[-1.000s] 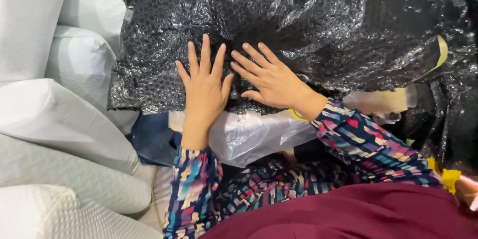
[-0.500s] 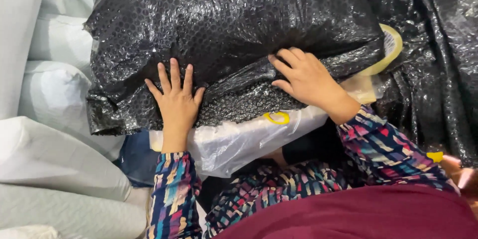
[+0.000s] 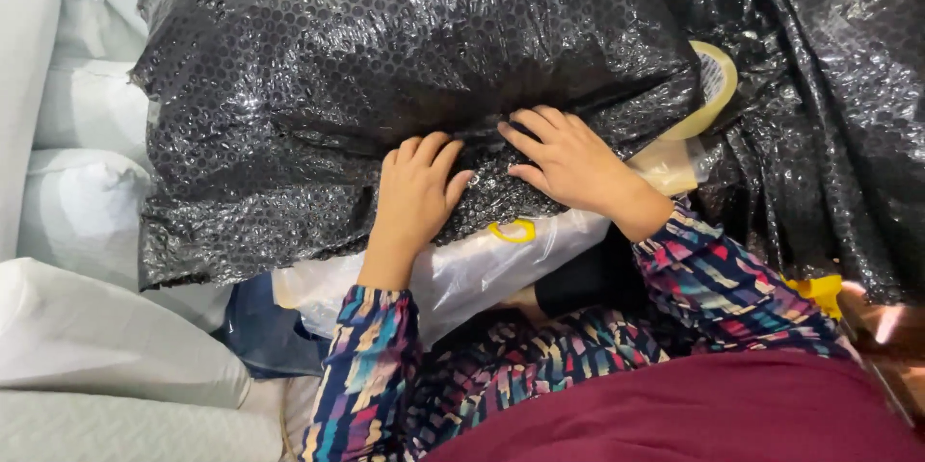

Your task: Wrapping a large foam cushion in black bubble wrap and securing it with clear adhesive tape using scissors.

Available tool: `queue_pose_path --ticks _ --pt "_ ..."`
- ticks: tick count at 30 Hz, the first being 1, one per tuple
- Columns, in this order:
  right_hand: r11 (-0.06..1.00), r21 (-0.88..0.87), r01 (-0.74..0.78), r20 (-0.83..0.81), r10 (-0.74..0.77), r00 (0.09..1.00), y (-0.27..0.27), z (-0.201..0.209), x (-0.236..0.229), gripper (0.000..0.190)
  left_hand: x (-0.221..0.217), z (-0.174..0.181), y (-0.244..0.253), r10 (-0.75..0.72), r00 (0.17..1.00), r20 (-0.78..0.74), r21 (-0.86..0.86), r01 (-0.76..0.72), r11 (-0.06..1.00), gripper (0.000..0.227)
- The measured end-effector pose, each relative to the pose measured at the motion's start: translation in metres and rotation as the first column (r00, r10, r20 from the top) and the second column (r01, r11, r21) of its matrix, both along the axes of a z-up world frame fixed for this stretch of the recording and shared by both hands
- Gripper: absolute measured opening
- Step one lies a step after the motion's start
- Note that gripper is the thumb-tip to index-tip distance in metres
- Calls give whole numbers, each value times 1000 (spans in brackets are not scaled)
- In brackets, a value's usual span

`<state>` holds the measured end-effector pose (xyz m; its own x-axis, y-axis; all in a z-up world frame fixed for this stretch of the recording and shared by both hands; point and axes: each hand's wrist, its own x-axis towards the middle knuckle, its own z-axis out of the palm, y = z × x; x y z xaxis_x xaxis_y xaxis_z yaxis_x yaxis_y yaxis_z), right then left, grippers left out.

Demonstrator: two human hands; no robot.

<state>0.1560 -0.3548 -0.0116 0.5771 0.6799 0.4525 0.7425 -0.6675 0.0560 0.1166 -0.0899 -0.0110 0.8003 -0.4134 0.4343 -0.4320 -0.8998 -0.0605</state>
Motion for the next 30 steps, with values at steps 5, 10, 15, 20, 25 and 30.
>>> queue_pose_path --ticks 5,10,15,20,25,30 --pt "990 103 -93 66 86 994 -36 0 -2 42 8 -10 4 37 998 -41 36 -36 999 52" --pt "992 -1 130 242 -126 962 -68 -6 1 51 7 -21 8 39 998 -41 45 -37 998 55" --pt "989 149 6 143 -28 989 -95 -10 8 34 7 -19 5 47 999 -19 81 -45 996 56" --pt "854 454 254 36 -303 952 -142 31 -10 44 -1 1 -3 -5 1000 3 34 4 999 50" --pt "865 371 336 -82 -331 940 -161 18 -10 42 0 1 -4 -3 1000 -6 49 3 999 52" --pt "861 475 183 101 -260 960 -173 -18 8 39 7 -17 2 52 999 -10 114 -50 992 56"
